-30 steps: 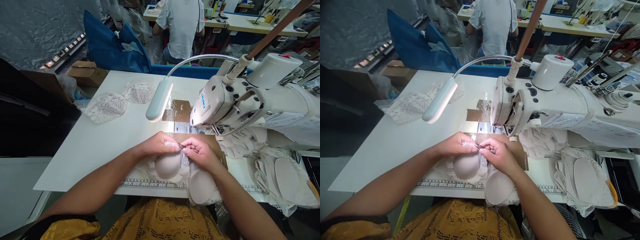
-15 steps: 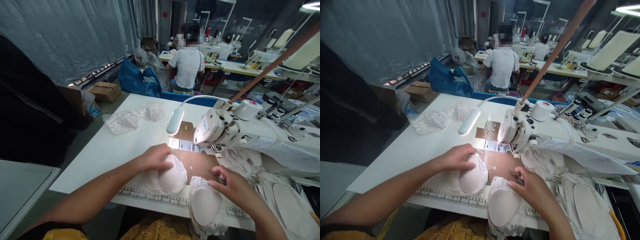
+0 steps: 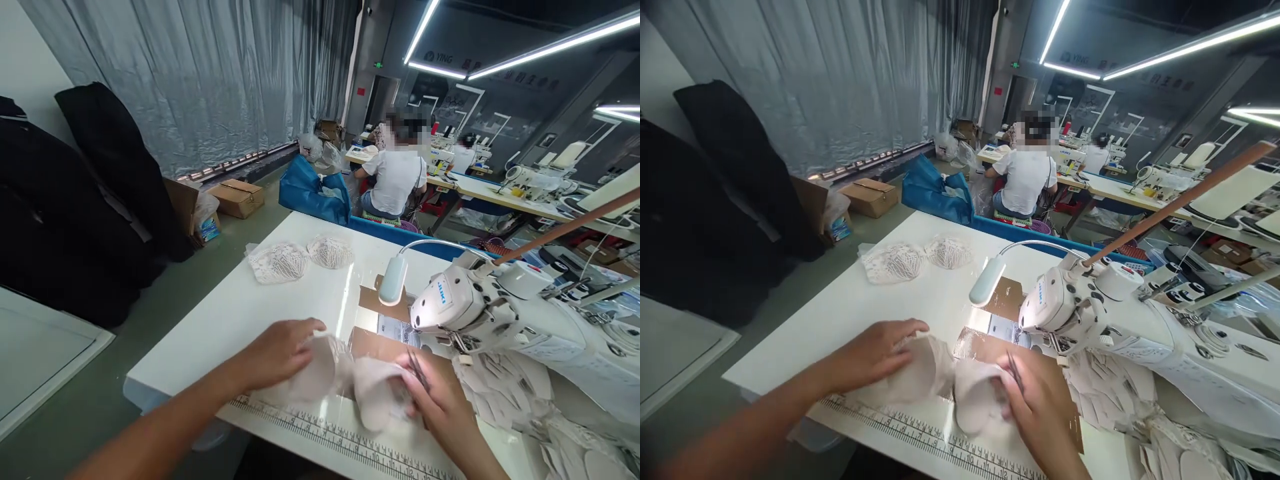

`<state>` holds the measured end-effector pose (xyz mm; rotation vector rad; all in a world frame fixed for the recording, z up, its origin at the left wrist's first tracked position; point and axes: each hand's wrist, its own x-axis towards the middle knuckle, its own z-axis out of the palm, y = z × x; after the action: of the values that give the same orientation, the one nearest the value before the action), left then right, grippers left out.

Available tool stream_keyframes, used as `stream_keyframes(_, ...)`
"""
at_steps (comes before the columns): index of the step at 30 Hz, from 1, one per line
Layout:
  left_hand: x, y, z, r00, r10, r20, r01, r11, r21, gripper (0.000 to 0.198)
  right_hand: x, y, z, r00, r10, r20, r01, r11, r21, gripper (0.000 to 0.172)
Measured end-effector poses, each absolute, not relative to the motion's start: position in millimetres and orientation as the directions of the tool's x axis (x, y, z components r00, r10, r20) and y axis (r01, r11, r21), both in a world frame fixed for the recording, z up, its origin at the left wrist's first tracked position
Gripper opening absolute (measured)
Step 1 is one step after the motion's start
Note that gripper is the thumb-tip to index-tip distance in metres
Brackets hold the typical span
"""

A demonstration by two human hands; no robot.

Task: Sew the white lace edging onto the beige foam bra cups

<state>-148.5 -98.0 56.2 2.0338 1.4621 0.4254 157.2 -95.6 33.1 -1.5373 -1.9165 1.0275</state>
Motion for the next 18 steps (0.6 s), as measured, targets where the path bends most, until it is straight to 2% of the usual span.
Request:
stream_keyframes(1, -160, -91, 62, 0.315, 0.949, -0.012, 0.766, -0.247, 0.594, 0.026, 141, -84, 37, -0.352, 0.93, -0.104, 0.546, 0.114, -0.83, 0.036)
stream_keyframes(4, -195, -59, 81, 0.197, 0.945, 0.261, 0.853, -0.297, 0.429, 0.027, 92, -41, 47, -0.439, 0.893, 0.102, 0.436, 0.31, -0.845, 0.036)
stream_keyframes(7, -221, -21, 97, 0.073, 0.842, 0.534, 0.931, -0.25, 0.268, 0.024, 46, 8, 53, -0.435, 0.81, 0.393, 0.367, 0.558, -0.744, 0.038)
stream_keyframes(9, -232, 3, 97, 0.029, 0.778, 0.628, 0.955, -0.207, 0.213, 0.019, 24, 39, 51, -0.442, 0.757, 0.481, 0.352, 0.64, -0.684, 0.04)
stream_keyframes(11, -237, 20, 86, 0.025, 0.8, 0.6, 0.964, -0.177, 0.196, 0.017, 11, 61, 43, -0.516, 0.752, 0.41, 0.422, 0.639, -0.643, 0.043)
stream_keyframes(14, -239, 35, 54, 0.083, 0.943, 0.323, 0.964, -0.158, 0.215, 0.018, 13, 68, 26, -0.595, 0.747, 0.297, 0.468, 0.622, -0.627, 0.041)
stream_keyframes(16, -239, 39, 33, 0.135, 0.976, 0.171, 0.957, -0.173, 0.233, 0.031, 26, 55, 19, -0.624, 0.737, 0.257, 0.473, 0.619, -0.627, 0.038)
stream_keyframes(18, -240, 41, 18, 0.166, 0.981, 0.097, 0.953, -0.185, 0.242, 0.055, 47, 31, 21, -0.654, 0.722, 0.226, 0.479, 0.626, -0.615, 0.036)
